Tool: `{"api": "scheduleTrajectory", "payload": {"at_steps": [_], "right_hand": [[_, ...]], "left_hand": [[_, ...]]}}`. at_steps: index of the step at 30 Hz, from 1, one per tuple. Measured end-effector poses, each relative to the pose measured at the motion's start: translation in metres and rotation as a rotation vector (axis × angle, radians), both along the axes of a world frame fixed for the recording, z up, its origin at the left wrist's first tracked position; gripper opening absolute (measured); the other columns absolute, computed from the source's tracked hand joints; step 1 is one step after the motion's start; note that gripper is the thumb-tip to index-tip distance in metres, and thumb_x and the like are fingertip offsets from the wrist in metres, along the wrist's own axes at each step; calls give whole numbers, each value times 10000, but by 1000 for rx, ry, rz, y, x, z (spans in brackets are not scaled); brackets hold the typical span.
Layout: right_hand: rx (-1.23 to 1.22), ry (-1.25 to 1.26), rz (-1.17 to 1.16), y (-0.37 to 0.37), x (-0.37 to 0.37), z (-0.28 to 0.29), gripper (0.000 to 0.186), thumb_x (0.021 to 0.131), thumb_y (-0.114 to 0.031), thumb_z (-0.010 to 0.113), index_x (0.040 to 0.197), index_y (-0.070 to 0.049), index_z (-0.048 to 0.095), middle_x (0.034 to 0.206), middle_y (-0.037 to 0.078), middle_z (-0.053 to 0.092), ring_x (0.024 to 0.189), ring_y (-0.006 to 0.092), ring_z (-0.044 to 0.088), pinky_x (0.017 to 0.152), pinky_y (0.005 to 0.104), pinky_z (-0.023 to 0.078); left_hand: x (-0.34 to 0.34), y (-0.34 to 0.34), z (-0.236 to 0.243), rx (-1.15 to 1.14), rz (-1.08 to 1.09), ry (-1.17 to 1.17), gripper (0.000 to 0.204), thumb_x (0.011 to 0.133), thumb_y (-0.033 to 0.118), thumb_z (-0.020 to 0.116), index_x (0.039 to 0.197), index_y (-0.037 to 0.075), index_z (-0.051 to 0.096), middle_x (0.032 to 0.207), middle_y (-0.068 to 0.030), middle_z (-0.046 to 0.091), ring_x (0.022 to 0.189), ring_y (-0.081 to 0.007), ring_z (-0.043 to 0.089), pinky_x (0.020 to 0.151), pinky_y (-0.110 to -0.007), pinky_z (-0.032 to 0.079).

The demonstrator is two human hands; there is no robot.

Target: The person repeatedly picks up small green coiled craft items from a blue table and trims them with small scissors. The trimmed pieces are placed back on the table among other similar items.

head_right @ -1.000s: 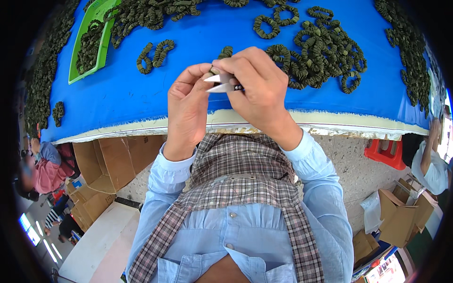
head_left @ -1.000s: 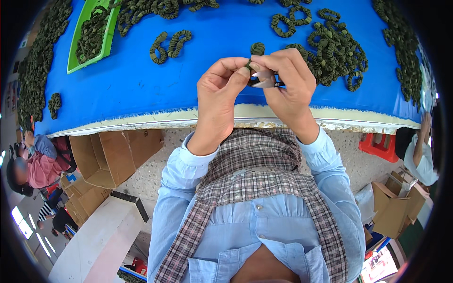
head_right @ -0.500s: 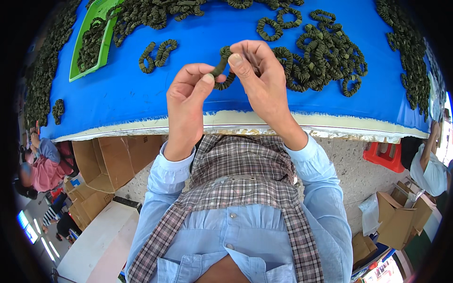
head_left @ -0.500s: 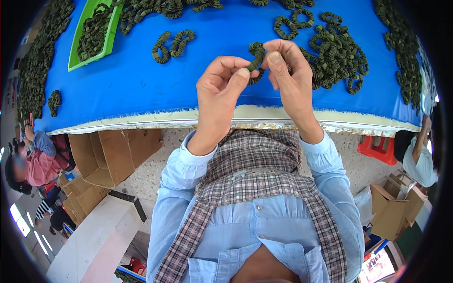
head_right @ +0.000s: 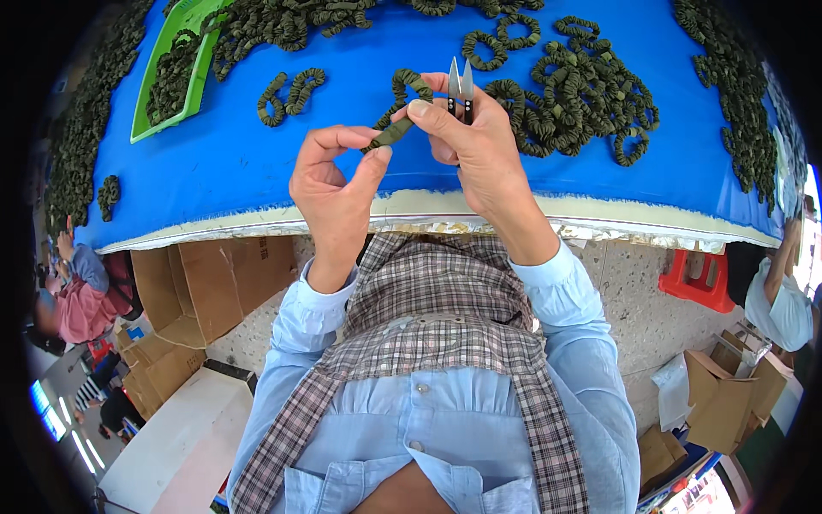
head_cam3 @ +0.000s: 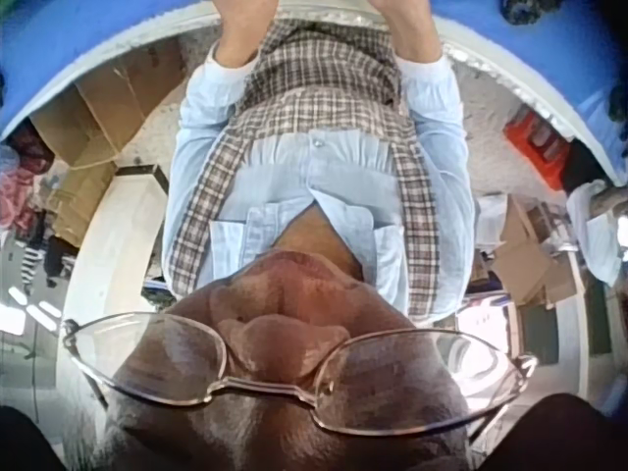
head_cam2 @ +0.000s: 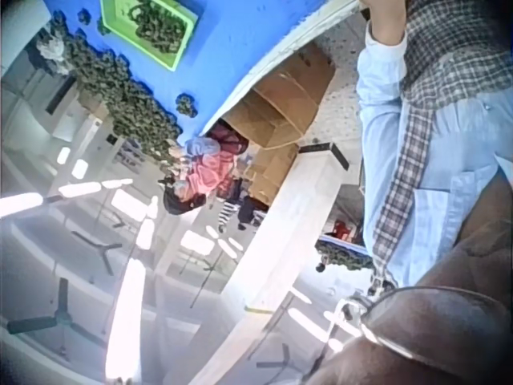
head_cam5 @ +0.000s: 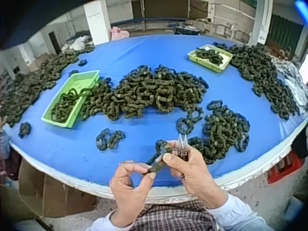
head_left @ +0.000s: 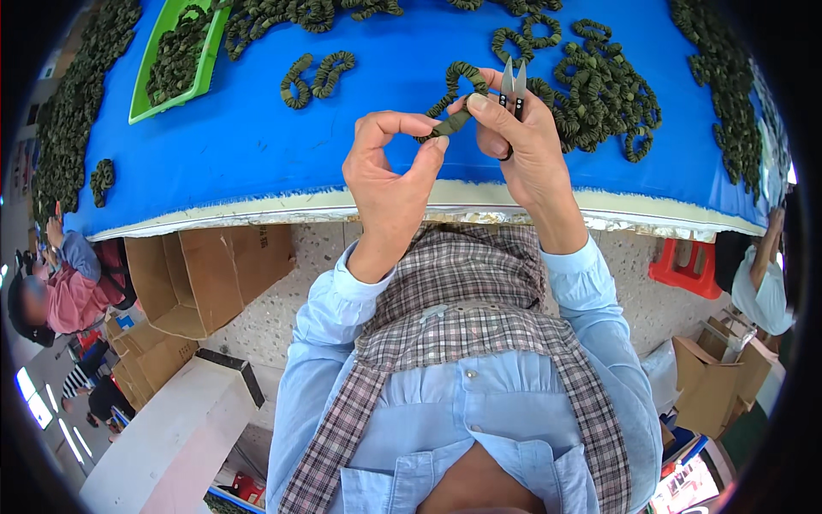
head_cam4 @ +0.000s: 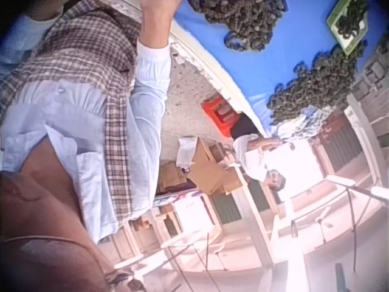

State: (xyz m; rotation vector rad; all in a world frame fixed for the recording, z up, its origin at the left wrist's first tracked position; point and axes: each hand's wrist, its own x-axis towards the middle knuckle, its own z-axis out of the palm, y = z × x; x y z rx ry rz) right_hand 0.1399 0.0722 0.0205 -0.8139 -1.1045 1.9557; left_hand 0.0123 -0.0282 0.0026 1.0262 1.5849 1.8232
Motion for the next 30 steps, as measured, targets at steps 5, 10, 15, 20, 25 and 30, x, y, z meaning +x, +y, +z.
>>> {"api": "scheduleTrajectory", "payload": {"at_steps": [5,10,15,20,25,30], "right_hand": [[-54,58,20,-11,3,6,427,877,-145,743,1216,15,537,908,88,700,528,28,389,455,200,283],[-96,102,37,-24,6,13,375,876,-134,740,1175,-3,555,897,81,693,522,33,390,455,210,297],[-83,92,47,-39,9,19,347,869,-128,746,1145,-7,573,904,86,698,516,32,387,456,208,302],[-67,105,38,-48,6,23,330,864,-133,753,1122,-14,585,891,82,702,509,29,382,454,204,299],[-79,99,44,-51,4,21,296,863,-143,758,1083,-24,599,882,79,704,502,25,374,452,204,296],[-77,105,28,-52,4,20,289,864,-149,760,1071,-29,598,883,77,704,502,24,373,453,202,295]], "left_hand": [[4,-9,9,54,-52,-210,208,791,-54,752,936,26,626,1012,-64,664,927,-123,592,817,-278,488],[3,-23,5,97,-133,-374,235,807,-26,768,986,40,632,1023,-42,662,937,-111,577,823,-255,458],[3,-34,3,144,-153,-320,277,822,-91,729,1044,26,612,981,-35,638,830,-82,562,719,-219,460],[4,-42,5,165,-174,-332,254,841,-64,726,1058,29,631,993,-21,630,837,-79,549,735,-225,453],[-4,-44,-5,185,-161,87,176,884,-9,716,1046,15,649,1019,-41,623,844,-89,537,724,-228,440],[-5,-42,-13,190,-159,121,140,897,3,711,1012,13,631,1027,-69,619,862,-99,544,718,-233,443]]}}
